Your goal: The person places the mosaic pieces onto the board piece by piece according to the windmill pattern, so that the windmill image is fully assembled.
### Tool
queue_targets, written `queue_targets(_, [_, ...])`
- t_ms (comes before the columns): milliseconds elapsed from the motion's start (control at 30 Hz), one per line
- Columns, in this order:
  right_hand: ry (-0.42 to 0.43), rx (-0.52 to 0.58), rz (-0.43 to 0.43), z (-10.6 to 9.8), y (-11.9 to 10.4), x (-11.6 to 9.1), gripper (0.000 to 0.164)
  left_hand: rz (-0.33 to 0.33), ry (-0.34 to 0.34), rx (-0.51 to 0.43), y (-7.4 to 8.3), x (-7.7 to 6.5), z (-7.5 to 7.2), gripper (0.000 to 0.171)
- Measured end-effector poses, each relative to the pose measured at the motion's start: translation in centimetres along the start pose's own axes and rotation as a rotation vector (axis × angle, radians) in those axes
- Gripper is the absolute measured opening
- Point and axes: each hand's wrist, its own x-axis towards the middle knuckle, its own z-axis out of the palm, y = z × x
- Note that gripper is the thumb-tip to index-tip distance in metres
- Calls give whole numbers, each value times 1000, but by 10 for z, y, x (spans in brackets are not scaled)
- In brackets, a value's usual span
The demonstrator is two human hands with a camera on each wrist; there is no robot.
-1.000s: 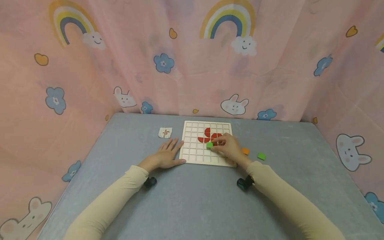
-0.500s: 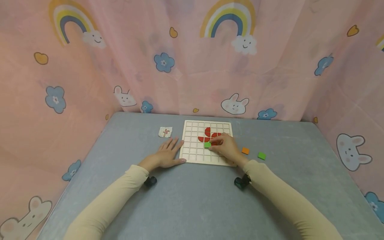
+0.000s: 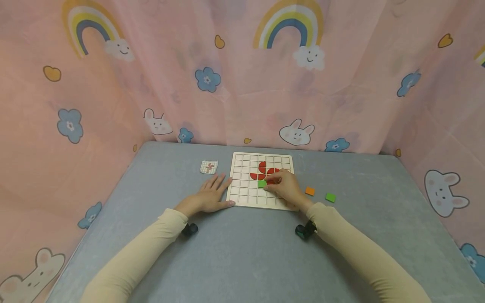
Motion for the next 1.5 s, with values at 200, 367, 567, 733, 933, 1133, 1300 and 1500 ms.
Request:
queue_targets(200, [-8, -1, 13, 0, -1, -2, 28, -2, -1, 0, 0, 0, 1, 91])
queue_targets(367, [-16, 0, 35, 0, -2, -3, 27, -16, -22, -2, -3, 4, 3, 92])
queue_targets(567, [-13, 0, 46, 1, -2, -3, 26, -25, -21, -20, -2, 3, 2, 93])
queue_targets(733, [-17, -6, 54, 1, -2, -2, 26, -24, -17, -15, 1, 0, 1, 93])
queue_targets(933, [-20, 1, 60, 1, -1, -2, 26, -21, -13, -20, 4, -3, -2, 91])
queue_targets(1133, [-19, 13, 58, 1, -1, -3, 25, -13, -10, -18, 3, -3, -1, 92])
queue_targets(1300, [-20, 5, 51, 1, -1, -2, 26, -10, -3, 11, -1, 2, 2, 91])
queue_targets(1500, [-22, 8, 50, 1, -1, -2, 27, -10, -21, -10, 5, -3, -4, 91])
